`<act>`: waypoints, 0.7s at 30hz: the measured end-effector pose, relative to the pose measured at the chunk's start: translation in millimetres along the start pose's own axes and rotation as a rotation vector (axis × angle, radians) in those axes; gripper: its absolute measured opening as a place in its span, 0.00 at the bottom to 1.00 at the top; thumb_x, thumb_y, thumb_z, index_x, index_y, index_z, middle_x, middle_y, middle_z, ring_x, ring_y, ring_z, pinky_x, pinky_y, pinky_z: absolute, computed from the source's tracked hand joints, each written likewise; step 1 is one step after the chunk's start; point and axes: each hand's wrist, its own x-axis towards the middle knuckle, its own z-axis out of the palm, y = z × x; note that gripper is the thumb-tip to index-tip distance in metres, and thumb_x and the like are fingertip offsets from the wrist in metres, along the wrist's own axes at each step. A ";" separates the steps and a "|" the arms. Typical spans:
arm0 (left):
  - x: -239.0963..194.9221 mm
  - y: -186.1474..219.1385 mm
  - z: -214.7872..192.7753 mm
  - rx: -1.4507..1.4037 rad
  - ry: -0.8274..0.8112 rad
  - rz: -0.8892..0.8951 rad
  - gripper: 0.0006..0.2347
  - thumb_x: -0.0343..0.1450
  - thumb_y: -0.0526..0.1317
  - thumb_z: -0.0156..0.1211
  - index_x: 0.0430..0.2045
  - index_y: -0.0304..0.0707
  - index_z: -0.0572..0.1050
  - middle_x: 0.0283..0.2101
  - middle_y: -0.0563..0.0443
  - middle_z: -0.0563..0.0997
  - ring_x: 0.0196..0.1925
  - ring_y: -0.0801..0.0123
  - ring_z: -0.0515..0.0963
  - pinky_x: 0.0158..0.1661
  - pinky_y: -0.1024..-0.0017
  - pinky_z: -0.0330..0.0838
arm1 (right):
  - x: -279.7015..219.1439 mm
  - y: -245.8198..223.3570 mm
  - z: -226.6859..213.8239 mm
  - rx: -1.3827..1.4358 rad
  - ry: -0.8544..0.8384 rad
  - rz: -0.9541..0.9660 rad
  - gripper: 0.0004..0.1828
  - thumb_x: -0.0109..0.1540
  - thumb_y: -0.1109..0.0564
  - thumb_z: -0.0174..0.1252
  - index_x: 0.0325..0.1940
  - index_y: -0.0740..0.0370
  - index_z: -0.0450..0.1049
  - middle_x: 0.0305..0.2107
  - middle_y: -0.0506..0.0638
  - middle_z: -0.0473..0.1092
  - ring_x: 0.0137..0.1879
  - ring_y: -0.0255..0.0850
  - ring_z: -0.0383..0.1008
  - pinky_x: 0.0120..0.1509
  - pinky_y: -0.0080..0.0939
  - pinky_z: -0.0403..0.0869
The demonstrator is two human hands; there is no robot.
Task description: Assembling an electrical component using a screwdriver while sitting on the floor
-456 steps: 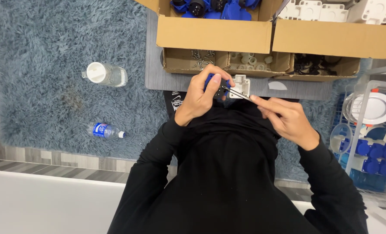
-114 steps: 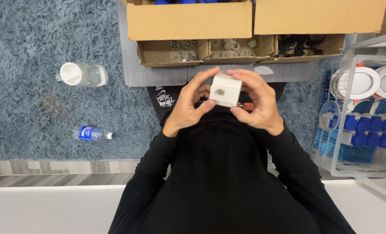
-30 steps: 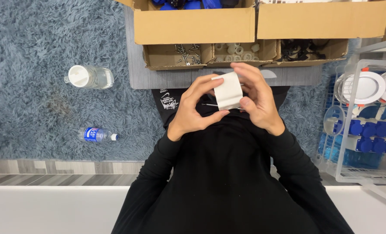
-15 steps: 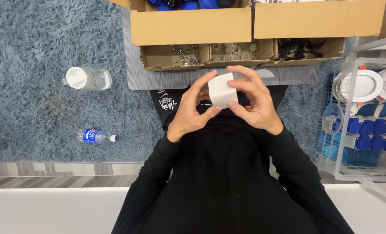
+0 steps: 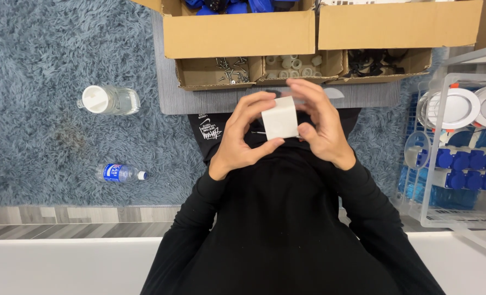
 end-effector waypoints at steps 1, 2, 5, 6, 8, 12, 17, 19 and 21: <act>1.3 1.4 -0.1 0.000 0.000 0.000 0.29 0.71 0.44 0.80 0.67 0.36 0.73 0.68 0.40 0.72 0.68 0.54 0.78 0.64 0.62 0.79 | -6.6 10.8 -1.6 0.000 0.000 0.000 0.41 0.73 0.33 0.55 0.79 0.65 0.62 0.73 0.65 0.60 0.72 0.55 0.72 0.69 0.52 0.76; 2.5 2.8 -0.2 0.031 -0.001 0.021 0.29 0.70 0.43 0.81 0.66 0.38 0.75 0.69 0.40 0.72 0.69 0.52 0.77 0.66 0.59 0.77 | -13.2 21.5 -3.1 0.039 -0.014 0.060 0.42 0.73 0.34 0.54 0.79 0.68 0.61 0.69 0.66 0.64 0.63 0.54 0.76 0.58 0.49 0.79; 4.4 6.4 0.0 0.061 -0.005 0.042 0.29 0.69 0.42 0.83 0.65 0.41 0.76 0.71 0.39 0.71 0.71 0.50 0.77 0.69 0.56 0.74 | -16.6 30.4 -3.1 0.105 -0.013 0.106 0.41 0.72 0.41 0.57 0.79 0.73 0.60 0.63 0.66 0.69 0.52 0.50 0.80 0.42 0.43 0.82; 4.2 7.6 0.3 0.060 -0.006 0.039 0.30 0.69 0.42 0.84 0.66 0.42 0.75 0.72 0.38 0.70 0.71 0.50 0.76 0.70 0.55 0.73 | -15.3 29.5 -2.1 0.133 0.000 0.094 0.38 0.71 0.47 0.61 0.78 0.75 0.60 0.61 0.66 0.69 0.49 0.48 0.80 0.37 0.38 0.81; 1.0 5.8 1.1 0.013 -0.023 -0.003 0.33 0.71 0.44 0.82 0.70 0.43 0.71 0.74 0.40 0.67 0.73 0.53 0.74 0.69 0.57 0.74 | -12.6 26.9 -0.5 0.126 0.004 0.046 0.39 0.70 0.47 0.63 0.76 0.76 0.61 0.62 0.68 0.69 0.51 0.52 0.81 0.41 0.42 0.82; -9.9 -15.2 2.6 -0.184 -0.081 -0.166 0.39 0.77 0.50 0.72 0.80 0.39 0.55 0.75 0.38 0.65 0.61 0.60 0.81 0.60 0.60 0.81 | -8.3 17.6 -2.4 0.103 -0.001 -0.060 0.40 0.62 0.53 0.74 0.71 0.77 0.66 0.66 0.71 0.66 0.60 0.55 0.80 0.60 0.49 0.81; -14.8 -20.1 3.6 -0.209 -0.081 -0.205 0.37 0.77 0.46 0.70 0.80 0.34 0.55 0.70 0.36 0.69 0.55 0.61 0.83 0.55 0.62 0.84 | -3.0 4.9 -4.6 0.008 -0.007 -0.150 0.38 0.59 0.55 0.77 0.68 0.73 0.71 0.67 0.74 0.65 0.63 0.59 0.78 0.63 0.54 0.80; -13.0 -17.5 2.9 -0.215 -0.076 -0.210 0.36 0.77 0.42 0.70 0.80 0.34 0.56 0.68 0.37 0.71 0.55 0.61 0.84 0.54 0.62 0.85 | -1.4 -0.3 -4.6 -0.032 -0.008 -0.164 0.36 0.60 0.54 0.78 0.68 0.69 0.73 0.68 0.73 0.66 0.63 0.57 0.78 0.64 0.52 0.79; -12.9 -17.4 1.1 -0.197 -0.070 -0.208 0.37 0.76 0.39 0.73 0.79 0.35 0.57 0.68 0.39 0.72 0.54 0.63 0.84 0.54 0.64 0.85 | -0.5 -3.7 -3.1 -0.022 -0.013 -0.160 0.34 0.63 0.55 0.75 0.71 0.62 0.72 0.72 0.71 0.62 0.63 0.54 0.76 0.65 0.52 0.78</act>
